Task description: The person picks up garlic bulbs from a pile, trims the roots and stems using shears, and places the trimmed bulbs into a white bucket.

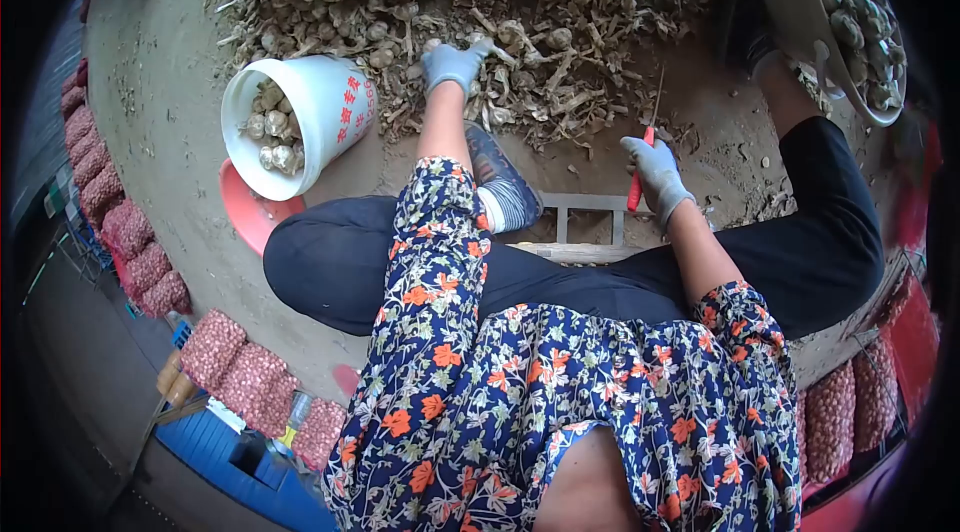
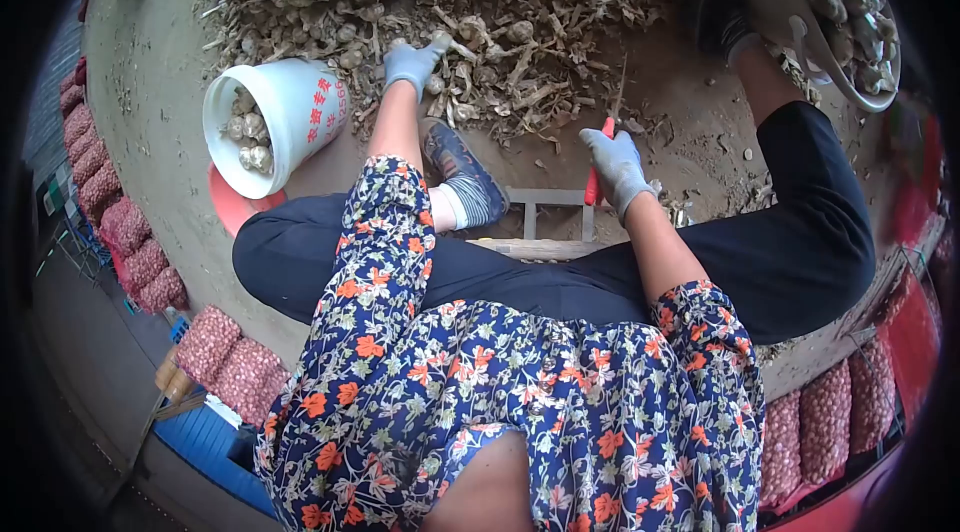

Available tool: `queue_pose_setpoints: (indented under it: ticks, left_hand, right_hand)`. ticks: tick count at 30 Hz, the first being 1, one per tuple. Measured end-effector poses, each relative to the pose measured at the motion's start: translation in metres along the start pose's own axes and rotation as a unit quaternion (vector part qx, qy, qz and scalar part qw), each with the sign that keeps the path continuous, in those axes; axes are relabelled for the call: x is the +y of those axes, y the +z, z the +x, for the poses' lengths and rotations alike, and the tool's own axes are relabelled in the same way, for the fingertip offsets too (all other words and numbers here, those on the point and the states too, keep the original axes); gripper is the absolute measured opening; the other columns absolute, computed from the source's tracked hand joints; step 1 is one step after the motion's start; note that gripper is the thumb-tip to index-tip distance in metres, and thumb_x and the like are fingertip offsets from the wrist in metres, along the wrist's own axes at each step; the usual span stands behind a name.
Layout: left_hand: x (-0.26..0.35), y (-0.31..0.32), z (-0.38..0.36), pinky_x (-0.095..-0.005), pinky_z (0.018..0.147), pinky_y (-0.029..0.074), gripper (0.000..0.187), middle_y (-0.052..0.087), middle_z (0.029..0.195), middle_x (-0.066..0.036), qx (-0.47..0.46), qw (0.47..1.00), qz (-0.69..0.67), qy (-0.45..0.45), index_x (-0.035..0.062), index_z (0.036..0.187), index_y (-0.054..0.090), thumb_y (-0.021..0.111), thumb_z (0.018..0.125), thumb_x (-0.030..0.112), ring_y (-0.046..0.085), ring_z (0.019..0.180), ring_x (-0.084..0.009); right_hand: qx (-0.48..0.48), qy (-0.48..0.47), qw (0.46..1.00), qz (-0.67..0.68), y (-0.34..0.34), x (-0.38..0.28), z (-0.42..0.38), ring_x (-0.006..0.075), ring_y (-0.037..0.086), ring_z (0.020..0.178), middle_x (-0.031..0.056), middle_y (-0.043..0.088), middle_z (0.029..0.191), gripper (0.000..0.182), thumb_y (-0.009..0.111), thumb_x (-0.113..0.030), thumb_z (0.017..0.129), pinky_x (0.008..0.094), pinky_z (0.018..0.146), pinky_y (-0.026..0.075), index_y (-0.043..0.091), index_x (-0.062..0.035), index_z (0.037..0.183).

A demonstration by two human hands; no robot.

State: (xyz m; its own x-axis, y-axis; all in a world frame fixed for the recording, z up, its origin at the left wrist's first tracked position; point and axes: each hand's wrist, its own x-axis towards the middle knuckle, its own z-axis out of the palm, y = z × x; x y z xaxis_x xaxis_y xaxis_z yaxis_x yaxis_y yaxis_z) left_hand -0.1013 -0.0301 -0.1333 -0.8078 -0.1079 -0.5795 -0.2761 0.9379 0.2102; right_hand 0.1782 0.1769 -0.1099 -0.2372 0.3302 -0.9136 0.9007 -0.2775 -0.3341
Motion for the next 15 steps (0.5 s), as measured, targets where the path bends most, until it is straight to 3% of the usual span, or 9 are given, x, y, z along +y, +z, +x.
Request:
queue_pose_setpoints:
  ticks: [2, 3, 6, 8, 9, 11, 12, 13, 15]
  left_hand:
    - [0.035, -0.013, -0.037, -0.0424, 0.099, 0.039, 0.103, 0.033, 0.135, -0.033, -0.017, 0.998, 0.054, -0.028, -0.0125, 0.126, 0.043, 0.074, 0.061, 0.062, 0.047, 0.117, -0.0435]
    - [0.042, -0.003, -0.044, -0.0434, 0.093, 0.047, 0.087, 0.037, 0.129, -0.025, 0.038, 0.997, 0.047, -0.04, -0.0081, 0.126, 0.04, 0.074, 0.069, 0.047, 0.05, 0.114, -0.0394]
    - [0.033, 0.011, -0.04, -0.0443, 0.089, 0.048, 0.064, 0.039, 0.126, -0.024, 0.066, 0.996, 0.046, -0.048, -0.004, 0.12, 0.046, 0.068, 0.077, 0.037, 0.054, 0.107, -0.0395]
    - [0.012, 0.016, -0.03, -0.0435, 0.085, 0.049, 0.038, 0.046, 0.118, -0.023, 0.1, 0.994, 0.024, 0.029, 0.0008, 0.108, 0.056, 0.063, 0.079, 0.024, 0.057, 0.097, -0.0398]
    - [-0.002, 0.018, -0.022, -0.0435, 0.085, 0.049, 0.038, 0.046, 0.118, -0.023, 0.105, 0.994, 0.025, 0.026, 0.0008, 0.108, 0.056, 0.063, 0.079, 0.024, 0.057, 0.097, -0.0398]
    - [-0.022, 0.016, -0.013, -0.0413, 0.084, 0.047, 0.023, 0.056, 0.102, -0.023, 0.151, 0.97, 0.051, 0.183, -0.001, 0.093, 0.064, 0.059, 0.081, 0.018, 0.058, 0.095, -0.0369]
    - [-0.027, 0.015, -0.01, -0.0388, 0.081, 0.048, 0.016, 0.063, 0.087, -0.02, 0.201, 0.961, 0.053, 0.183, 0.0008, 0.085, 0.068, 0.058, 0.079, 0.012, 0.061, 0.09, -0.0321]
    - [-0.033, 0.011, -0.008, -0.0388, 0.081, 0.048, 0.016, 0.063, 0.087, -0.02, 0.205, 0.96, 0.051, 0.181, 0.0008, 0.085, 0.068, 0.058, 0.079, 0.012, 0.061, 0.09, -0.0321]
    - [-0.053, 0.012, 0.005, -0.0381, 0.079, 0.049, 0.018, 0.066, 0.083, -0.019, 0.143, 0.98, -0.08, 0.113, 0.0055, 0.087, 0.07, 0.058, 0.076, 0.012, 0.064, 0.082, -0.0313]
  right_hand:
    - [0.01, -0.016, 0.999, -0.026, 0.003, -0.002, 0.001, 0.0275, 0.058, 0.096, 0.0203, 0.058, 0.109, 0.06, 0.067, -0.038, 0.075, 0.037, 0.082, 0.045, 0.051, 0.0047, 0.114]
    - [0.007, -0.02, 0.999, -0.028, 0.005, -0.004, -0.002, 0.0268, 0.058, 0.096, 0.0203, 0.059, 0.108, 0.06, 0.067, -0.038, 0.074, 0.0368, 0.082, 0.045, 0.051, 0.0049, 0.113]
    - [-0.004, -0.025, 0.999, -0.021, 0.006, -0.009, -0.006, 0.0255, 0.058, 0.093, 0.0196, 0.059, 0.105, 0.058, 0.067, -0.038, 0.074, 0.0364, 0.081, 0.045, 0.052, 0.0053, 0.111]
    - [-0.017, -0.028, 0.999, -0.01, 0.008, -0.01, -0.006, 0.0248, 0.058, 0.091, 0.019, 0.059, 0.103, 0.057, 0.067, -0.038, 0.074, 0.0362, 0.08, 0.045, 0.052, 0.0056, 0.109]
    - [-0.025, -0.034, 0.999, -0.005, 0.007, -0.011, -0.005, 0.0236, 0.057, 0.088, 0.0179, 0.059, 0.101, 0.056, 0.066, -0.038, 0.074, 0.0355, 0.078, 0.046, 0.052, 0.0052, 0.107]
    - [-0.035, -0.047, 0.998, -0.002, 0.008, -0.014, -0.003, 0.0225, 0.057, 0.085, 0.0168, 0.059, 0.099, 0.054, 0.066, -0.037, 0.074, 0.0349, 0.077, 0.046, 0.053, 0.0048, 0.105]
    - [-0.04, -0.051, 0.998, -0.001, 0.009, -0.015, -0.004, 0.0214, 0.057, 0.083, 0.0156, 0.059, 0.096, 0.053, 0.066, -0.037, 0.075, 0.0343, 0.075, 0.046, 0.053, 0.0044, 0.104]
    - [-0.045, -0.056, 0.997, -0.001, 0.01, -0.016, -0.005, 0.0203, 0.056, 0.08, 0.0145, 0.059, 0.094, 0.052, 0.066, -0.037, 0.075, 0.0338, 0.074, 0.046, 0.053, 0.0041, 0.103]
    - [-0.055, -0.065, 0.996, -0.001, 0.012, -0.015, -0.005, 0.0202, 0.056, 0.08, 0.0142, 0.059, 0.093, 0.052, 0.066, -0.037, 0.075, 0.0336, 0.073, 0.046, 0.053, 0.004, 0.104]
